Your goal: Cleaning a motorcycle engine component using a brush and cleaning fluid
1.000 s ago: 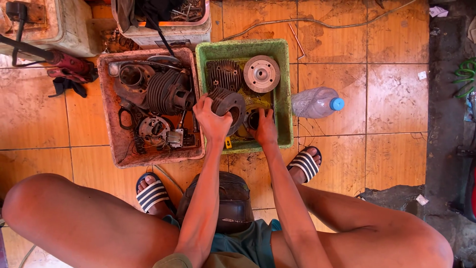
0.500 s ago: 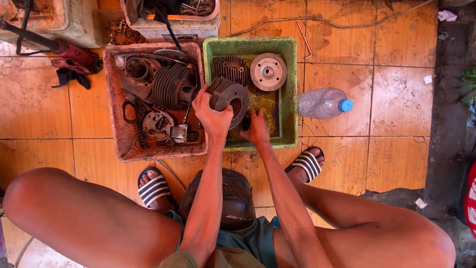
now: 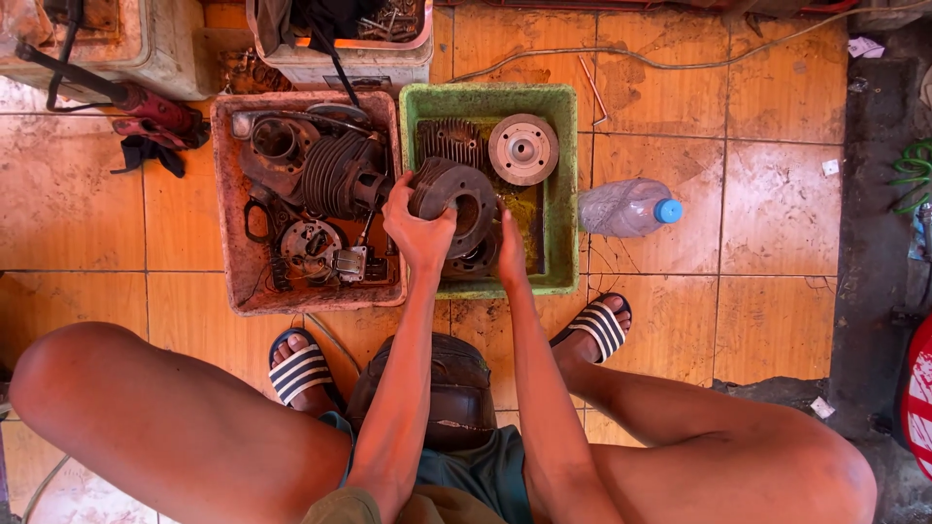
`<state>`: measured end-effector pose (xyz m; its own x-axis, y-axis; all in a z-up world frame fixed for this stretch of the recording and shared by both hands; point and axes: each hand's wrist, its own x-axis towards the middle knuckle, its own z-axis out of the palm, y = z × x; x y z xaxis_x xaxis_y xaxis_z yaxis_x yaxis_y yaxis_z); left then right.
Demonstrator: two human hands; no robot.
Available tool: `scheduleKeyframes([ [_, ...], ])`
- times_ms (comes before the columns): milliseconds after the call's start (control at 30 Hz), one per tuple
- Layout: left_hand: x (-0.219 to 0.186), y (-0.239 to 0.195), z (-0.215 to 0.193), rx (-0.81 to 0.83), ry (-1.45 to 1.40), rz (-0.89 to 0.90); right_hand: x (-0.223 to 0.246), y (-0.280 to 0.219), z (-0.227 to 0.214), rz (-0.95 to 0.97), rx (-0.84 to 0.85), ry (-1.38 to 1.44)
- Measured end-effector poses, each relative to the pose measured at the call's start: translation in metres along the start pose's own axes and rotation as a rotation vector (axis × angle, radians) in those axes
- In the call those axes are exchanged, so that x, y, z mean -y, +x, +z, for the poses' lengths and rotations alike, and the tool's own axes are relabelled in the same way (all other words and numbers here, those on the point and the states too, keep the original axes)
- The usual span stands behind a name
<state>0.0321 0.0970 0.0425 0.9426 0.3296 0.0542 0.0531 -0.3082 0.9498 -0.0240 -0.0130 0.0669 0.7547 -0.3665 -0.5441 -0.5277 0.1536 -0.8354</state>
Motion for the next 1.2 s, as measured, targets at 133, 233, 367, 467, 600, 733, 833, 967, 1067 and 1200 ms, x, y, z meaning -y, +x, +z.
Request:
scheduleKeyframes([
  [133, -0.010, -0.010, 0.010, -0.011, -0.136, -0.135, -0.039, 0.022, -0.015, -0.087, 0.066, 0.025],
  [233, -0.011, -0.014, 0.018, -0.063, -0.178, -0.409, -0.007, 0.004, -0.015, -0.169, -0.052, -0.029],
  [367, 0.025, -0.022, 0.023, 0.080, -0.149, -0.520, -0.012, -0.004, -0.024, -0.104, -0.054, -0.176],
  [467, 0.092, -0.015, 0.046, 0.097, -0.121, -0.565, -0.025, 0.000, -0.021, -0.015, -0.079, -0.221],
  [600, 0.116, -0.021, 0.057, 0.150, -0.149, -0.616, -0.039, -0.003, -0.025, -0.003, -0.131, -0.235],
  [733, 0.079, -0.029, 0.040, 0.134, -0.157, -0.611, -0.025, -0.011, -0.024, -0.001, -0.145, -0.262],
  [833, 0.052, -0.031, 0.030, 0.172, -0.101, -0.614, -0.031, -0.008, -0.032, 0.036, -0.147, -0.287],
  [967, 0.046, -0.031, 0.025, 0.232, -0.040, -0.609, -0.021, -0.015, -0.029, 0.053, -0.083, -0.340],
  [1067, 0.044, -0.034, 0.021, 0.251, 0.020, -0.616, -0.025, -0.016, -0.032, 0.071, -0.052, -0.366],
  [1200, 0.056, -0.031, 0.022, 0.247, 0.061, -0.559, -0.044, -0.002, -0.038, 0.066, -0.059, -0.375],
])
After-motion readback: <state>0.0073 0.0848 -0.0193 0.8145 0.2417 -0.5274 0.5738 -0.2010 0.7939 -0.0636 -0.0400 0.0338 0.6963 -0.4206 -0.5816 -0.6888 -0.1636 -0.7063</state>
